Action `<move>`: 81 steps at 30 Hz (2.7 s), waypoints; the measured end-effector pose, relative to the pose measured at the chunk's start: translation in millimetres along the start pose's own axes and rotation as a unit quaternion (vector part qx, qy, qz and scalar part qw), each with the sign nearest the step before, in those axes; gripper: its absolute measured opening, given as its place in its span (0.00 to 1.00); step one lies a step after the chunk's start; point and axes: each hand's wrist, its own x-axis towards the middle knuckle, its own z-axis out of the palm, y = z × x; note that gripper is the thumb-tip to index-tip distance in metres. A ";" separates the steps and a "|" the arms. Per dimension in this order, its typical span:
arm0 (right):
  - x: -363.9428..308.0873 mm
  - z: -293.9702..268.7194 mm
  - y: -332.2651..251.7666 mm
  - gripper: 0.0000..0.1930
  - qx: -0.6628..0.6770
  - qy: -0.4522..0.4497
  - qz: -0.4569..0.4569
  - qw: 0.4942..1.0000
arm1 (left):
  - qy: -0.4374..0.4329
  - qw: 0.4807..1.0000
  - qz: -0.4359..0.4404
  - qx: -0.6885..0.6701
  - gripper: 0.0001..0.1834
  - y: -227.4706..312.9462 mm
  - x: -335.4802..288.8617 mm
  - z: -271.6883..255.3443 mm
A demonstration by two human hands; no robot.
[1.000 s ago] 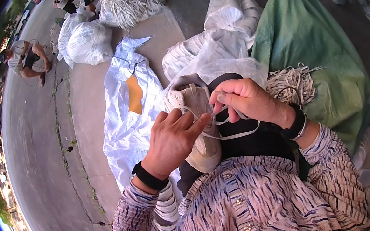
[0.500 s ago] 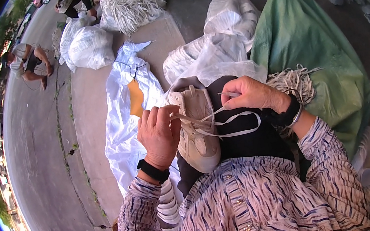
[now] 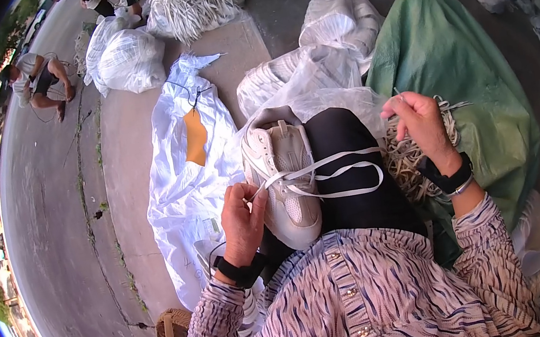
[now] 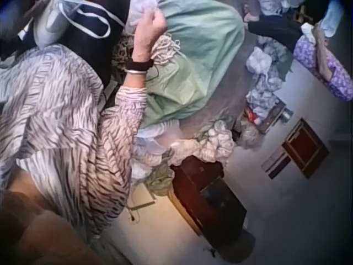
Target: Lacing a sneaker and then inspecting shoe components in a manufacturing setting.
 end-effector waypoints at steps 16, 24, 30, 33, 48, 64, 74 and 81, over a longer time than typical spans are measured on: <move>-32.4 56.8 -34.3 0.07 0.033 -0.374 0.148 0.915 | 0.098 0.831 -0.075 -0.542 0.05 29.8 69.8 -84.3; -33.8 64.3 -18.9 0.08 0.067 -0.335 0.033 0.939 | 0.173 0.820 -0.043 -0.544 0.10 5.6 94.6 -157.8; -29.4 92.7 -23.3 0.06 -0.031 -0.094 -0.086 0.991 | 0.179 0.860 -0.052 -0.475 0.05 13.2 96.2 -168.6; -24.8 95.3 -25.8 0.06 0.159 -0.151 0.045 0.975 | 0.185 0.864 -0.067 -0.463 0.04 14.8 95.6 -171.6; -34.0 93.3 -23.3 0.09 0.184 -0.165 0.072 0.966 | 0.455 0.801 -0.094 -0.379 0.13 -32.6 116.0 -316.2; -41.2 111.6 -17.0 0.07 -0.245 -0.215 -0.351 0.878 | 0.276 0.900 -0.079 -0.328 0.07 -0.9 79.1 -288.4; -22.1 110.6 -38.2 0.10 -0.094 -0.338 0.056 0.935 | 0.292 0.899 -0.071 -0.319 0.07 -32.9 80.4 -321.5; -24.5 99.0 -29.9 0.05 -0.082 -0.076 -0.241 0.964 | 0.382 0.864 -0.117 -0.305 0.07 -79.2 88.3 -334.7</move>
